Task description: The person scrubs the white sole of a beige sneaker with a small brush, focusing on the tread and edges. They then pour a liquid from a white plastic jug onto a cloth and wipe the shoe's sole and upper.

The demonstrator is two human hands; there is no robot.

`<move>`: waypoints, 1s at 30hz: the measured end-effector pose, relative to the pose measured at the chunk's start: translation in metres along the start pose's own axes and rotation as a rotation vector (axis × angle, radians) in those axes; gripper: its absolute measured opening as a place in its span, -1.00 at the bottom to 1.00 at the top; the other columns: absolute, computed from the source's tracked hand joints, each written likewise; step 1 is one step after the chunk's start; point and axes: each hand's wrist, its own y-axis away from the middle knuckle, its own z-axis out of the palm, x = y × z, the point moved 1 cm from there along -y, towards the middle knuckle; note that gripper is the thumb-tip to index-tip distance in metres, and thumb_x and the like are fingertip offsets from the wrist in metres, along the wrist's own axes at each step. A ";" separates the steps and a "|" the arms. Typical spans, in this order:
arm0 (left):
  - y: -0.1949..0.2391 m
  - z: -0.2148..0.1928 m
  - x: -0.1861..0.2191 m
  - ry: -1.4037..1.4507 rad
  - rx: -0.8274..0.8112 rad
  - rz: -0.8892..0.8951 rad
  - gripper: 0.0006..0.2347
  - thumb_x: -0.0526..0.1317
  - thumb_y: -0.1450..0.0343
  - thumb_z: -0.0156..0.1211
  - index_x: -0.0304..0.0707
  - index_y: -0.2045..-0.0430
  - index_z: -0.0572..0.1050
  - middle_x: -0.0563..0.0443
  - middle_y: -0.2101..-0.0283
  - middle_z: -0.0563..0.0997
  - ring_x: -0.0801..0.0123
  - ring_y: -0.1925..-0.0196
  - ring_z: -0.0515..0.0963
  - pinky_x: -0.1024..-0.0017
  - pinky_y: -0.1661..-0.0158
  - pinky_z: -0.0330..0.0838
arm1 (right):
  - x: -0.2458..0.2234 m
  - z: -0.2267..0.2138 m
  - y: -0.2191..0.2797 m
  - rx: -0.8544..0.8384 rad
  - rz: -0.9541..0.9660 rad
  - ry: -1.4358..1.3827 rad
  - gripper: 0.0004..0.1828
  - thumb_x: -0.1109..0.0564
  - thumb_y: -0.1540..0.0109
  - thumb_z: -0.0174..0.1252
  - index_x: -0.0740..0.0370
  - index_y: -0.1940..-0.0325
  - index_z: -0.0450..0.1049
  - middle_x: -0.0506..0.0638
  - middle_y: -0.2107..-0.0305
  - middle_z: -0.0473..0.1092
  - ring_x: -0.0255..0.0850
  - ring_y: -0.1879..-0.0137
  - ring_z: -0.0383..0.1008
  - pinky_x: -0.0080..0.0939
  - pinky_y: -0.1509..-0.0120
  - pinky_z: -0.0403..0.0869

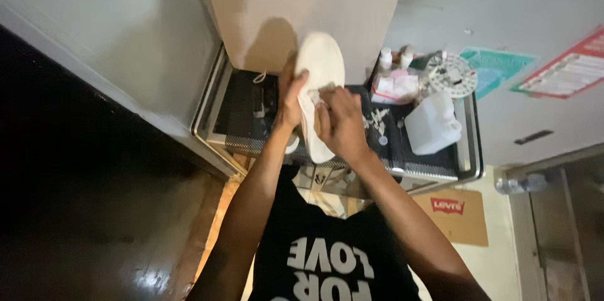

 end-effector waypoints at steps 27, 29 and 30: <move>0.007 0.034 0.003 -0.009 -0.156 -0.055 -0.46 0.18 -0.51 -0.04 -0.16 -0.29 0.34 -0.16 -0.19 0.47 0.27 -0.19 0.34 0.21 -0.21 0.19 | 0.064 -0.026 -0.043 0.199 -0.088 0.066 -0.89 0.24 -0.36 -0.07 0.23 0.22 0.38 0.02 0.43 0.18 -0.01 0.36 0.14 -0.05 0.17 0.14; 0.014 0.028 -0.005 0.017 -0.134 -0.086 -0.48 0.12 -0.52 -0.08 -0.20 -0.30 0.31 -0.21 -0.20 0.45 0.23 -0.18 0.36 0.19 -0.22 0.18 | 0.053 -0.020 -0.021 0.063 -0.016 0.157 -0.90 0.29 -0.32 -0.02 0.32 0.23 0.42 0.08 0.42 0.23 0.00 0.31 0.18 -0.02 0.08 0.16; 0.010 0.025 -0.008 0.042 -0.114 -0.105 -0.51 0.05 -0.54 -0.11 -0.25 -0.31 0.28 -0.25 -0.20 0.43 0.18 -0.17 0.39 0.17 -0.23 0.17 | 0.049 -0.016 -0.017 -0.066 0.046 0.249 -0.90 0.34 -0.28 0.03 0.40 0.25 0.47 0.13 0.41 0.29 0.02 0.25 0.21 0.01 -0.02 0.18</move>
